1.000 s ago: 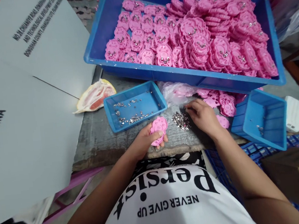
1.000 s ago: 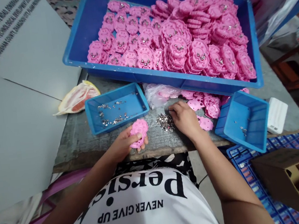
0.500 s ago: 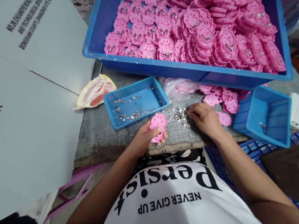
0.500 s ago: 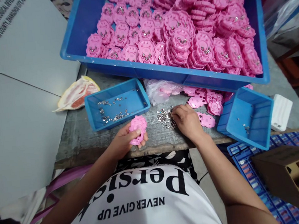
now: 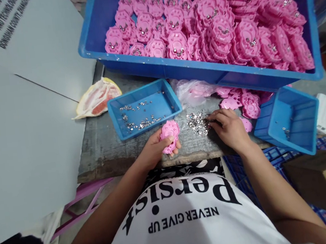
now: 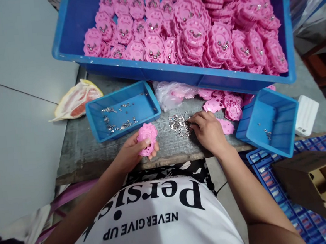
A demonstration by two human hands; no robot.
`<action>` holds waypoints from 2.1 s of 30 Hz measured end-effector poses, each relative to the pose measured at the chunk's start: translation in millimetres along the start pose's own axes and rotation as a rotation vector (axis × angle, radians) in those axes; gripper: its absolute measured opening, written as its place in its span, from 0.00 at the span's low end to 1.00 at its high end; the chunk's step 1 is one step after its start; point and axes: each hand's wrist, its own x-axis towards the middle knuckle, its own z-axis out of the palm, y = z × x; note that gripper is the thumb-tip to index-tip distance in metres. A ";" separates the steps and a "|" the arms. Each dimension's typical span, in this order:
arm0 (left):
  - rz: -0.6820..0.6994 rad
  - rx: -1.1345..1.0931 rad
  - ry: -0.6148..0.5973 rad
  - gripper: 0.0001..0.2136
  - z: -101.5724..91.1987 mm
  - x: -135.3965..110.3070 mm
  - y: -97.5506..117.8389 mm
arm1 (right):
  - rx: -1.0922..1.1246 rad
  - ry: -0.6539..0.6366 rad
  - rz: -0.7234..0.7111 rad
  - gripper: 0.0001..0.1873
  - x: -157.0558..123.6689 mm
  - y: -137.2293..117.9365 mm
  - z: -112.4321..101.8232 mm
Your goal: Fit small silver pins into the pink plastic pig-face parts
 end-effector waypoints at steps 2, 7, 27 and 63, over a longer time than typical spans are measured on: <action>-0.006 0.007 0.000 0.19 -0.3 0.1 0.3 | -0.008 0.014 -0.010 0.12 -1.2 -5.6 -1.0; -0.001 0.008 0.008 0.19 -0.4 0.3 0.4 | -0.145 -0.028 -0.100 0.16 -7.4 -26.2 4.6; 0.024 -0.008 -0.007 0.18 -1.9 0.7 -2.6 | -0.197 0.019 -0.167 0.17 -24.5 -21.8 4.2; 0.027 -0.026 -0.010 0.16 -3.0 -0.5 -3.5 | -0.160 -0.032 -0.181 0.20 -17.9 -43.4 13.4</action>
